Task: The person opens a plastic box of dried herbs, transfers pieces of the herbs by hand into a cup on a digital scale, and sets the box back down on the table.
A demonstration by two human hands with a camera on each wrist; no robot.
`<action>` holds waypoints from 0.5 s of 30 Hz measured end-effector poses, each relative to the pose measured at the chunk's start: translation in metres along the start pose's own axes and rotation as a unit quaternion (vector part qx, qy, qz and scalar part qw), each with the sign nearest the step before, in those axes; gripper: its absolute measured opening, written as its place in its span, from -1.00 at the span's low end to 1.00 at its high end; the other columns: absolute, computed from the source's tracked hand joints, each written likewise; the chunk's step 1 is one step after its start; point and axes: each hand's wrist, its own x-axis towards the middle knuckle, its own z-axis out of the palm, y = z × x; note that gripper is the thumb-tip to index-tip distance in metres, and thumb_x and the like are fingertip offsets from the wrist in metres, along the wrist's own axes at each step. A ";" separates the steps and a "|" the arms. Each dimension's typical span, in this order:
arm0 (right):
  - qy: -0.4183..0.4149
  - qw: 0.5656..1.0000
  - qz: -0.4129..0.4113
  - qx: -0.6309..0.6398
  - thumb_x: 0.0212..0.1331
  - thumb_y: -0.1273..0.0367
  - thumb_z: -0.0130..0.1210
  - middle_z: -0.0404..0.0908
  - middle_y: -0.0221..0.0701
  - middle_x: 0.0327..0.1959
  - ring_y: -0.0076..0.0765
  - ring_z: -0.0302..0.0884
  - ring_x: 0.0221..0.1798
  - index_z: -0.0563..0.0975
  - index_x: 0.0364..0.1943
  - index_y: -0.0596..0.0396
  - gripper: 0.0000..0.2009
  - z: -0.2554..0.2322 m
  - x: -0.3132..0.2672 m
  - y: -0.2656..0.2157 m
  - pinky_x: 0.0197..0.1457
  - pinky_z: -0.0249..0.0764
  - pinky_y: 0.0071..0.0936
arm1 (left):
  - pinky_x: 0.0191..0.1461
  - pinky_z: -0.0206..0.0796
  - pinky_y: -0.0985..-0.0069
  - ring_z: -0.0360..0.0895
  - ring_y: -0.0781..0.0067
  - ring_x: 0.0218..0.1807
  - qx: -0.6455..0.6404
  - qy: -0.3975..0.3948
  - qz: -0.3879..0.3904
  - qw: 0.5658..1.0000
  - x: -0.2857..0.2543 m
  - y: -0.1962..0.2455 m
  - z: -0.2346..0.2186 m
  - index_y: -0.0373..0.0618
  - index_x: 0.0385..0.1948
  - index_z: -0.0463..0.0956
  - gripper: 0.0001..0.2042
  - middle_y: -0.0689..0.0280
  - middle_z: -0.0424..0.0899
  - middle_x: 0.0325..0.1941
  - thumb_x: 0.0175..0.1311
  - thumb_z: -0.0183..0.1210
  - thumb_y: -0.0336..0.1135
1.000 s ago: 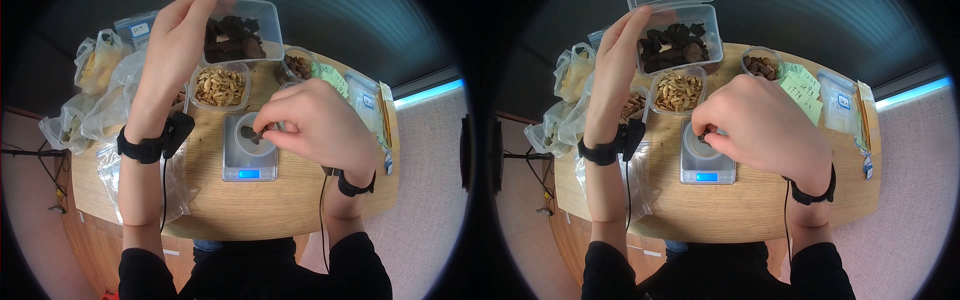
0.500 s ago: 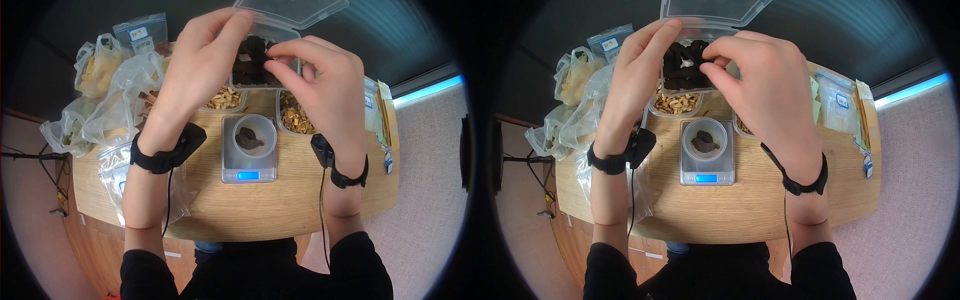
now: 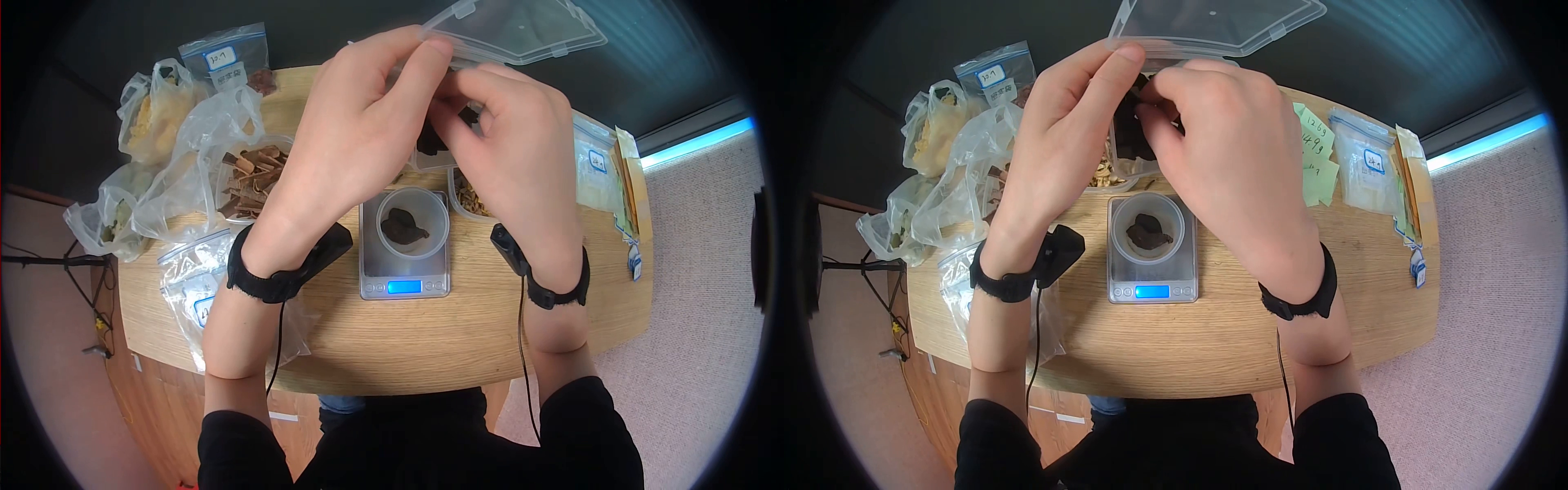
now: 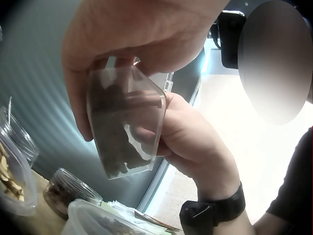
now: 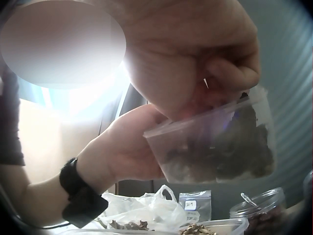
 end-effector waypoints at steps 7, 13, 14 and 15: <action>0.029 0.999 0.005 0.040 0.17 0.53 0.32 0.67 -0.57 -0.42 -0.79 0.17 -0.61 0.70 -0.24 0.16 -0.90 -0.013 -0.001 0.000 -0.51 0.11 -0.67 | -0.40 0.23 0.57 0.37 0.74 -0.43 -0.019 0.029 -0.060 0.998 0.004 0.000 -0.013 -0.33 -0.19 0.63 -0.65 0.50 0.52 -0.49 0.59 0.08 -0.15; -0.108 0.979 0.083 0.150 0.17 0.61 0.28 0.61 -0.69 -0.46 -0.93 0.17 -0.56 0.67 -0.25 0.24 -0.90 -0.053 -0.005 -0.018 -0.49 0.06 -0.77 | 0.02 0.43 0.56 0.58 0.49 0.06 0.011 0.077 -0.135 0.988 0.011 -0.011 -0.035 -0.10 0.16 0.68 -0.58 0.41 0.78 0.14 0.62 0.04 0.01; -0.166 0.975 0.088 0.118 0.13 0.60 0.28 0.60 -0.63 -0.51 -0.85 0.23 -0.59 0.69 -0.29 0.19 -0.91 -0.060 -0.005 -0.020 -0.49 0.13 -0.74 | 0.03 0.43 0.55 0.58 0.49 0.07 -0.016 0.089 -0.123 0.988 0.014 -0.014 -0.039 -0.09 0.17 0.68 -0.59 0.42 0.78 0.13 0.62 0.04 0.00; -0.166 0.975 0.088 0.118 0.13 0.60 0.28 0.60 -0.63 -0.51 -0.85 0.23 -0.59 0.69 -0.29 0.19 -0.91 -0.059 -0.006 -0.017 -0.49 0.13 -0.74 | 0.04 0.43 0.54 0.59 0.49 0.08 -0.043 0.100 -0.111 0.988 0.015 -0.014 -0.041 -0.08 0.17 0.68 -0.59 0.43 0.79 0.12 0.63 0.03 0.00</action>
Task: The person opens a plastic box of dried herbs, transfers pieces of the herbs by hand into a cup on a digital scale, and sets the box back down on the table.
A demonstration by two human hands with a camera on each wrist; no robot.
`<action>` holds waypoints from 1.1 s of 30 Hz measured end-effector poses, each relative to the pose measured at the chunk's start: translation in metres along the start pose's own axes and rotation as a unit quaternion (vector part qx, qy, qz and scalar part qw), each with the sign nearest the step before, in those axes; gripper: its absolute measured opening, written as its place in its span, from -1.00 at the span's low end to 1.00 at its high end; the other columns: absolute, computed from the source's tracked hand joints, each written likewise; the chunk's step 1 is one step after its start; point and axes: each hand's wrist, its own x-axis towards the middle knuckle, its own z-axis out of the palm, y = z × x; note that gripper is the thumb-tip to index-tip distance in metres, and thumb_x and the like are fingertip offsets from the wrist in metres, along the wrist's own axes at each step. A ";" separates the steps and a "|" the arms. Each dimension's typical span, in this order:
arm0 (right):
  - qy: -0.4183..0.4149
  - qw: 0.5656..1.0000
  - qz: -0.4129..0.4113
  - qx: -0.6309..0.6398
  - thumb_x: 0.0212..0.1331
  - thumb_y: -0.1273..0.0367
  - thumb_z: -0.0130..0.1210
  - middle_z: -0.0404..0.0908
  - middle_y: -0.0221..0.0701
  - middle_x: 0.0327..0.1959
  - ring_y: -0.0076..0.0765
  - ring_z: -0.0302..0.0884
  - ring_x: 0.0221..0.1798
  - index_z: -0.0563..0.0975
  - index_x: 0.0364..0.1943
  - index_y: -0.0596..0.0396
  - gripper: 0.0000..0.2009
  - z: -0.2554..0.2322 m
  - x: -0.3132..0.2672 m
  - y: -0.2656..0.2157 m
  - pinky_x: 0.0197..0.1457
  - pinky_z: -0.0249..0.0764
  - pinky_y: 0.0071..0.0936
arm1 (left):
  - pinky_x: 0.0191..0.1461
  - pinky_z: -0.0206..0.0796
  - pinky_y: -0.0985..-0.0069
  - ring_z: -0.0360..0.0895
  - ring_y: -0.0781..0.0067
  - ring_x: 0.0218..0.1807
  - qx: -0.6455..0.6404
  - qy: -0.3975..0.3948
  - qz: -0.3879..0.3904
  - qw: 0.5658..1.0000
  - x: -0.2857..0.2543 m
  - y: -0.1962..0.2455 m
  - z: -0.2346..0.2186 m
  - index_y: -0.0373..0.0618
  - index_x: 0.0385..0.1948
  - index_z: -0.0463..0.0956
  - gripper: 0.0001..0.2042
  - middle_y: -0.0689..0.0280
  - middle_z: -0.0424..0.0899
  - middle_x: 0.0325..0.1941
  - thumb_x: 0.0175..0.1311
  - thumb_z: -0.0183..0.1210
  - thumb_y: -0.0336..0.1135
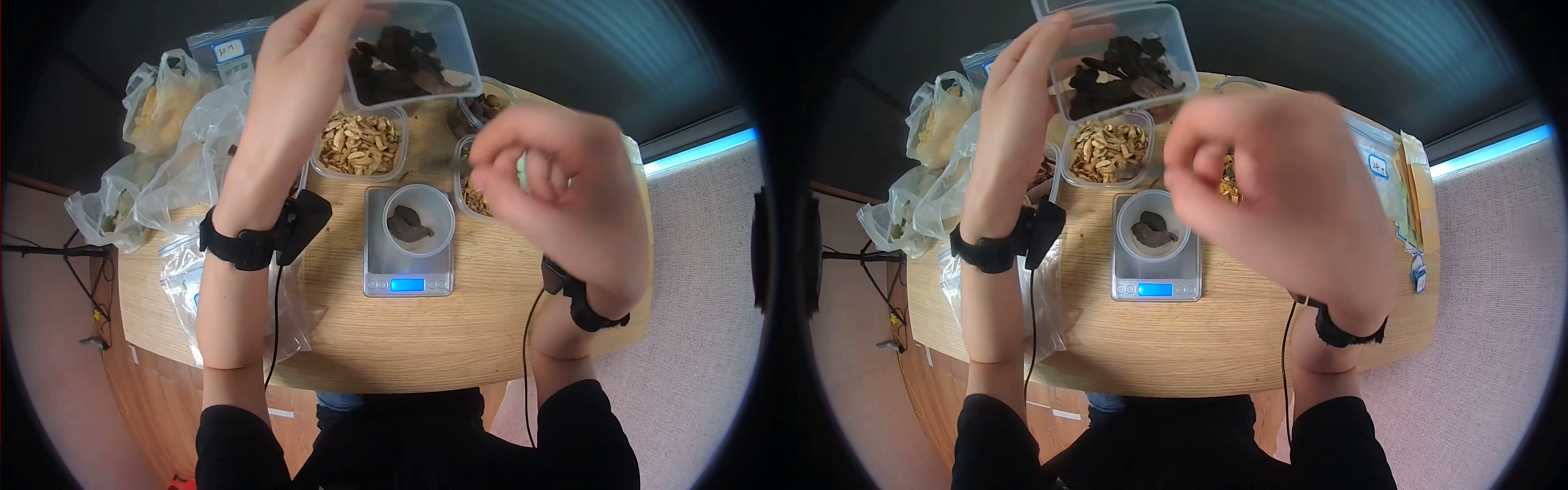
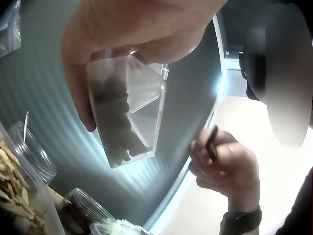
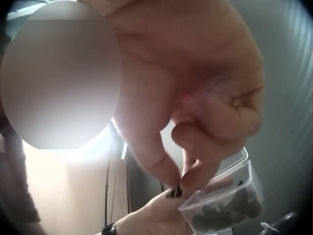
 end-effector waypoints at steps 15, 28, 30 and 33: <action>0.022 0.993 -0.081 -0.088 0.09 0.47 0.41 0.64 -0.50 -0.48 -0.60 0.40 -0.57 0.75 -0.25 0.12 -0.86 0.025 0.010 0.006 -0.50 0.26 -0.55 | 0.01 0.38 0.60 0.57 0.55 0.05 0.089 -0.040 0.051 0.994 -0.003 0.002 0.000 -0.11 0.14 0.69 -0.59 0.41 0.79 0.09 0.62 0.04 -0.01; 0.165 0.959 -0.154 -0.175 0.16 0.39 0.34 0.63 -0.32 -0.40 -0.05 0.64 -0.34 0.71 -0.25 0.07 -0.88 0.041 0.028 0.031 -0.30 0.53 -0.17 | -0.28 0.35 0.48 0.48 0.59 -0.38 0.002 -0.109 0.113 0.988 -0.020 0.003 0.032 -0.34 -0.19 0.61 -0.64 0.34 0.60 -0.47 0.60 0.04 -0.14; 0.164 0.956 -0.160 -0.181 0.15 0.39 0.34 0.63 -0.33 -0.41 -0.05 0.64 -0.34 0.70 -0.27 0.07 -0.89 0.043 0.029 0.033 -0.30 0.53 -0.17 | -0.28 0.35 0.47 0.48 0.57 -0.39 0.016 -0.138 0.106 0.985 -0.021 0.001 0.033 -0.35 -0.21 0.59 -0.63 0.28 0.61 -0.48 0.60 0.03 -0.14; 0.158 0.955 -0.162 -0.193 0.13 0.40 0.34 0.62 -0.34 -0.41 -0.05 0.65 -0.33 0.69 -0.30 0.07 -0.91 0.046 0.029 0.033 -0.31 0.54 -0.17 | -0.13 0.36 0.54 0.48 0.62 -0.24 0.039 -0.160 0.065 0.984 -0.025 0.008 0.032 -0.34 -0.08 0.60 -0.66 0.34 0.63 -0.32 0.63 0.03 -0.17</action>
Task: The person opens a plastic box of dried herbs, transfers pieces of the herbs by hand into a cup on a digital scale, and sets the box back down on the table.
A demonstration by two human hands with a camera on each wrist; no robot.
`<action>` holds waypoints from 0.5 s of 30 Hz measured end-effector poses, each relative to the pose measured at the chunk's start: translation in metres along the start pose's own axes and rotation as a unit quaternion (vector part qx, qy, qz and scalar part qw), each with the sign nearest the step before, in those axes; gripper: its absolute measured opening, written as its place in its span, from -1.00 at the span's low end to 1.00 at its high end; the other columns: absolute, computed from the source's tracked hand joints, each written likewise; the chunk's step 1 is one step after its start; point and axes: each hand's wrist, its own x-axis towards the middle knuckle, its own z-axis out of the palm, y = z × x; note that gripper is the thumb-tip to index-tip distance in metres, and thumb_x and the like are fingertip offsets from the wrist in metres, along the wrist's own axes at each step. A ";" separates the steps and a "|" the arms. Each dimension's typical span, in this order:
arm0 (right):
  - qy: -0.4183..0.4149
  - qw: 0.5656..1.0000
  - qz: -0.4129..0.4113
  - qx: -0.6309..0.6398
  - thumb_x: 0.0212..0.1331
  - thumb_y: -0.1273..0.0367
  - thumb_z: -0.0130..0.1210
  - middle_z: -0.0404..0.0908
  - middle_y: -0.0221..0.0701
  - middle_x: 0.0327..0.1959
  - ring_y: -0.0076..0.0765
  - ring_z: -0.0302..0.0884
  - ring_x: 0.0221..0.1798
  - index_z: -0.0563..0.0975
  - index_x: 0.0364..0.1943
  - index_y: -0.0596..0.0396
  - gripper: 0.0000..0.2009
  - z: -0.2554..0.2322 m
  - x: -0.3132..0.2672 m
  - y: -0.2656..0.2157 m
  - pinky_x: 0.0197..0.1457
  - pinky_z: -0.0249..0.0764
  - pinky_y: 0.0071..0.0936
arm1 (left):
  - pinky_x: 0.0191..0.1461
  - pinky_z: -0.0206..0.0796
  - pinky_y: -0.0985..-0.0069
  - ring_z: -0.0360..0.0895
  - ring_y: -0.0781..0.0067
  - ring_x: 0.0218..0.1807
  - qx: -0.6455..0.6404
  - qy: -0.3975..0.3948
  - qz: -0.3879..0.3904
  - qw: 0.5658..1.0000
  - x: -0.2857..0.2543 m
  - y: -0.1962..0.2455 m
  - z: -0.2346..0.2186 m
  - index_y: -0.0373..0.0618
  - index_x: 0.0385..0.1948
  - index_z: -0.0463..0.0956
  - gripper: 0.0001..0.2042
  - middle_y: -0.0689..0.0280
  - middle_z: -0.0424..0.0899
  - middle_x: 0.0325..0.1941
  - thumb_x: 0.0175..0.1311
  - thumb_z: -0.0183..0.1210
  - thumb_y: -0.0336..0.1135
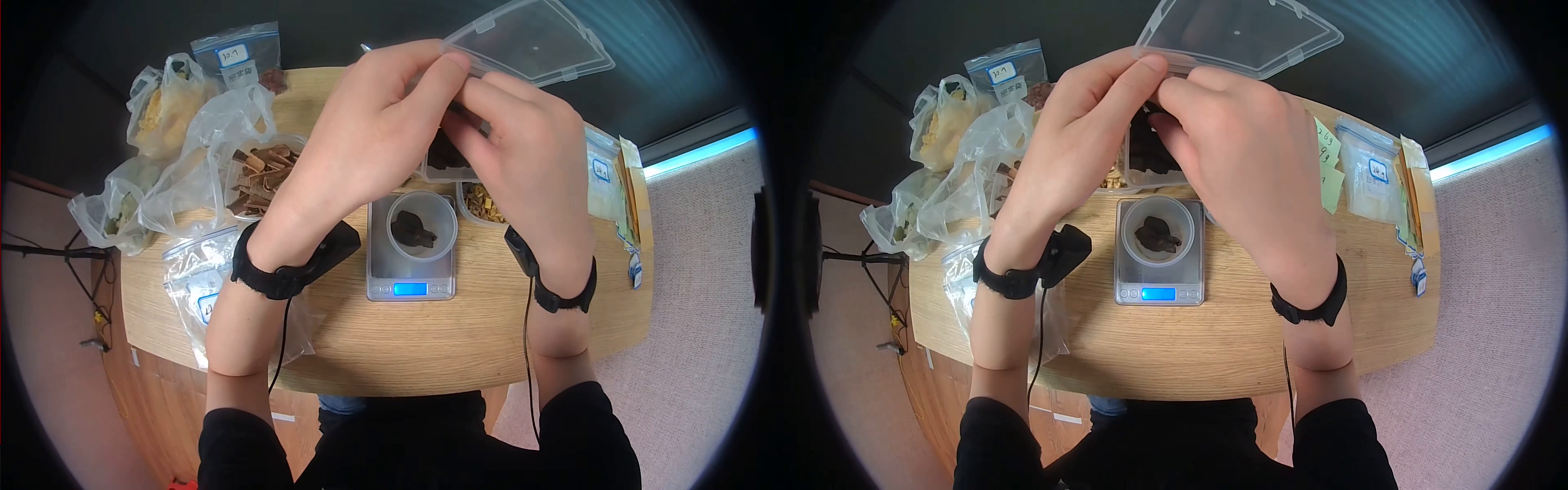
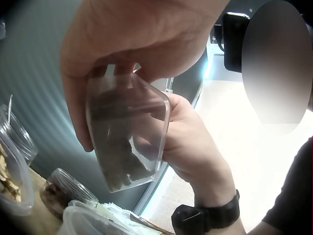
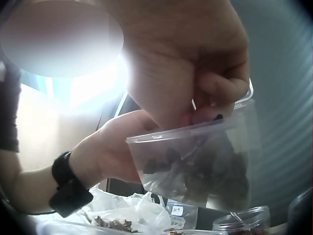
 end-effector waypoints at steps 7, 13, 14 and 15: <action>-0.010 1.000 0.000 -0.006 0.10 0.44 0.32 0.62 -0.35 -0.43 -0.06 0.64 -0.35 0.67 -0.31 0.08 -0.90 -0.001 0.001 -0.001 -0.32 0.54 -0.19 | -0.33 0.30 0.44 0.39 0.58 -0.42 -0.015 0.015 0.024 0.999 0.001 -0.003 0.003 -0.36 -0.26 0.57 -0.63 0.31 0.53 -0.52 0.60 0.02 -0.16; 0.033 0.973 0.122 0.195 0.30 0.62 0.22 0.62 -0.56 -0.40 -0.86 0.41 -0.49 0.62 -0.18 0.20 -0.91 -0.013 0.002 -0.010 -0.45 0.24 -0.79 | -0.35 0.24 0.58 0.38 0.71 -0.41 -0.025 0.061 -0.026 0.997 0.003 0.002 -0.010 -0.34 -0.15 0.66 -0.63 0.49 0.54 -0.46 0.61 0.06 -0.14; 0.026 0.963 0.143 0.226 0.36 0.63 0.16 0.64 -0.54 -0.34 -0.89 0.43 -0.46 0.59 -0.15 0.21 -0.91 -0.022 0.003 -0.016 -0.44 0.24 -0.87 | -0.37 0.20 0.62 0.34 0.75 -0.43 -0.055 0.082 -0.007 0.995 0.005 -0.004 -0.010 -0.30 -0.09 0.68 -0.63 0.54 0.52 -0.47 0.61 0.07 -0.11; 0.026 0.963 0.142 0.226 0.36 0.63 0.16 0.64 -0.54 -0.34 -0.89 0.43 -0.46 0.59 -0.15 0.21 -0.91 -0.027 0.003 -0.017 -0.44 0.24 -0.87 | -0.37 0.20 0.62 0.34 0.75 -0.43 -0.055 0.083 -0.007 0.995 0.005 -0.003 -0.013 -0.30 -0.09 0.68 -0.63 0.54 0.52 -0.47 0.61 0.07 -0.11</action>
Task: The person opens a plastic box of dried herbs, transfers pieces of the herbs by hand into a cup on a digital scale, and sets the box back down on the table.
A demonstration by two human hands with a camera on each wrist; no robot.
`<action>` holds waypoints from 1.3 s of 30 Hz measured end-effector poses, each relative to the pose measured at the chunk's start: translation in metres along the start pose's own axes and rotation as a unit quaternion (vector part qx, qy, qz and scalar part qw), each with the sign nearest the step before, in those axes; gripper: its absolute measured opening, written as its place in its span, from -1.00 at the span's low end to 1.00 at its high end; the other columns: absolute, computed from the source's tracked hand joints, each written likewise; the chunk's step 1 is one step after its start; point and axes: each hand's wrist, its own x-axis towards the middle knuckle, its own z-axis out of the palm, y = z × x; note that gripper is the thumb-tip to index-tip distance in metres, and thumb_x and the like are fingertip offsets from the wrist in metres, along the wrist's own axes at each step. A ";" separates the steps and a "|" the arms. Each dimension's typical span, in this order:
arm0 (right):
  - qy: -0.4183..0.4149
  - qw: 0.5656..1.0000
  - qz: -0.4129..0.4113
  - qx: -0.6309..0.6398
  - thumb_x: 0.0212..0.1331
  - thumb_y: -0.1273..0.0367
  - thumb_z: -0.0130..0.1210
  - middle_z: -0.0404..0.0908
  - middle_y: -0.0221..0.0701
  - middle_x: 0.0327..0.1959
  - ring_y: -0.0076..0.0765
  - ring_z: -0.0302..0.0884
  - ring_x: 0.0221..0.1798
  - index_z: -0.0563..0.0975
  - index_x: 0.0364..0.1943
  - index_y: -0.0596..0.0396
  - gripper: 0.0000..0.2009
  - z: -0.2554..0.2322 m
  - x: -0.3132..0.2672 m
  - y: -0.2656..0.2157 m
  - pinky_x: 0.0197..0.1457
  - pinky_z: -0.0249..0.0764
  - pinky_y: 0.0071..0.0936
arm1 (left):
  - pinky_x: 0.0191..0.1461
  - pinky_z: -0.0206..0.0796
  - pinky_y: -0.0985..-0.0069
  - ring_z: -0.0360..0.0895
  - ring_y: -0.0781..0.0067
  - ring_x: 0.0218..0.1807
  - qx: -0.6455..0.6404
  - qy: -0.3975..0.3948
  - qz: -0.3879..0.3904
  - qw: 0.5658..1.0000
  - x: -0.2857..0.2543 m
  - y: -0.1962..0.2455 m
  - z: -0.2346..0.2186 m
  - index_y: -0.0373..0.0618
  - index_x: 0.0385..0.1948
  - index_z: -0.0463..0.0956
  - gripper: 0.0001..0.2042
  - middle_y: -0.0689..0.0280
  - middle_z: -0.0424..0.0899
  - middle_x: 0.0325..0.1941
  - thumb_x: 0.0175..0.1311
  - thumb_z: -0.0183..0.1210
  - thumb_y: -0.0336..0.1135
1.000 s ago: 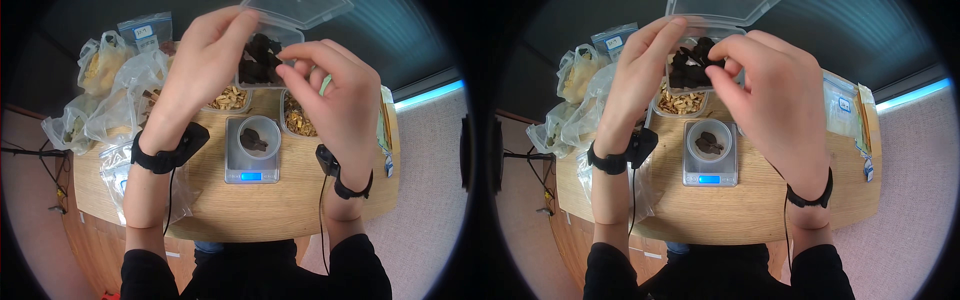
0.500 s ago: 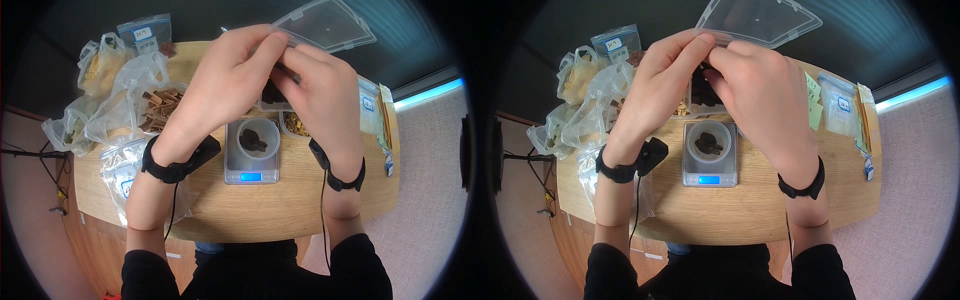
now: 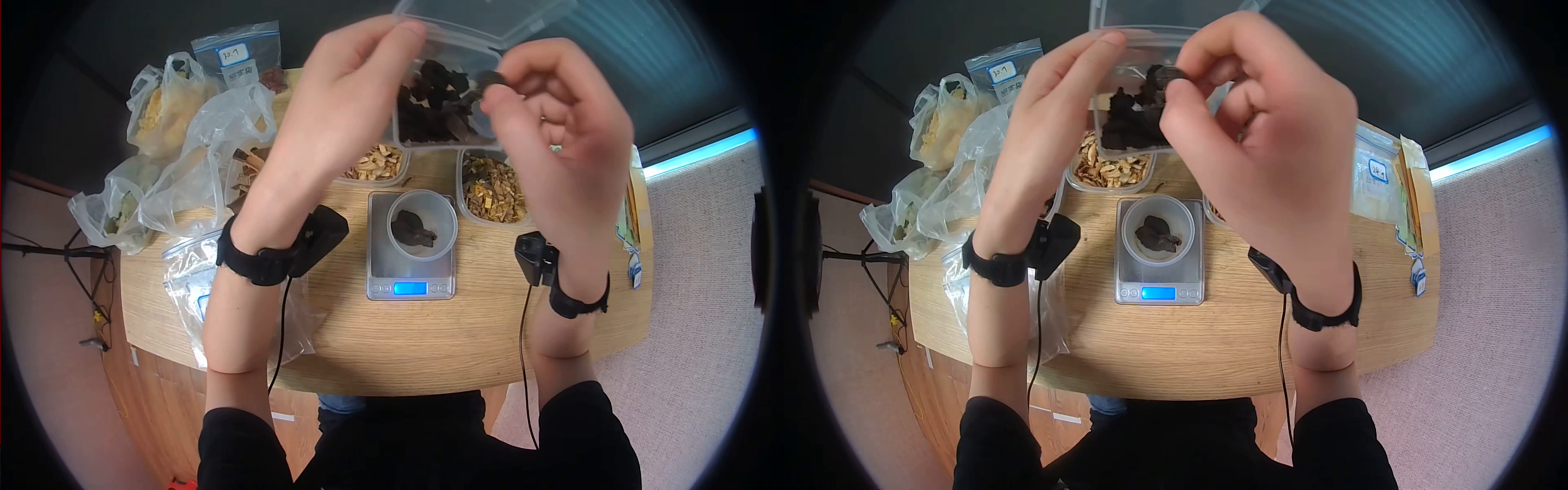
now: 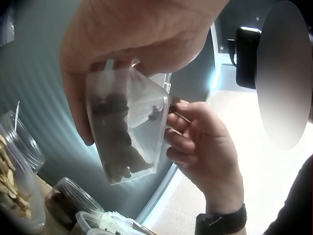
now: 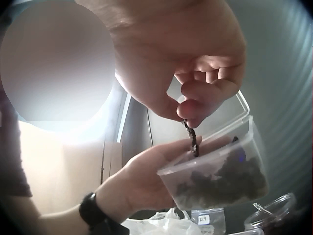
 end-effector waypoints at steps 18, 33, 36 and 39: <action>-0.456 0.885 0.085 -0.045 0.10 0.45 0.27 0.65 -0.36 -0.63 -0.27 0.58 -0.58 0.64 -0.44 0.15 -0.93 -0.008 -0.001 -0.002 -0.42 0.45 -0.34 | 0.00 0.48 0.51 0.66 0.47 0.17 0.060 0.050 -0.064 0.995 0.009 0.001 -0.026 -0.06 0.17 0.67 -0.61 0.39 0.77 0.17 0.62 0.04 -0.02; -0.093 0.975 -0.016 -0.199 0.03 0.37 0.43 0.76 -0.29 -0.42 -0.14 0.71 -0.41 0.75 -0.25 0.10 -0.81 -0.002 0.002 0.016 -0.31 0.58 -0.29 | -0.39 0.24 0.51 0.37 0.66 -0.48 0.074 0.003 0.028 0.997 -0.001 -0.001 0.002 -0.30 -0.13 0.66 -0.63 0.44 0.49 -0.57 0.58 0.08 -0.10; -0.126 0.974 0.029 -0.188 0.03 0.35 0.42 0.77 -0.25 -0.43 -0.09 0.74 -0.37 0.76 -0.25 0.09 -0.79 0.001 0.001 0.020 -0.30 0.59 -0.25 | -0.39 0.25 0.45 0.38 0.61 -0.49 0.109 -0.011 0.048 0.993 -0.002 -0.003 0.004 -0.32 -0.18 0.63 -0.63 0.37 0.48 -0.60 0.57 0.08 -0.11; -0.117 0.971 0.033 -0.205 0.04 0.37 0.38 0.77 -0.24 -0.44 -0.07 0.73 -0.40 0.77 -0.25 0.08 -0.81 0.002 0.001 0.021 -0.30 0.59 -0.27 | -0.24 0.30 0.52 0.44 0.60 -0.33 0.136 -0.043 0.020 0.990 -0.003 0.001 0.001 -0.29 -0.06 0.65 -0.63 0.37 0.56 -0.44 0.59 0.09 -0.09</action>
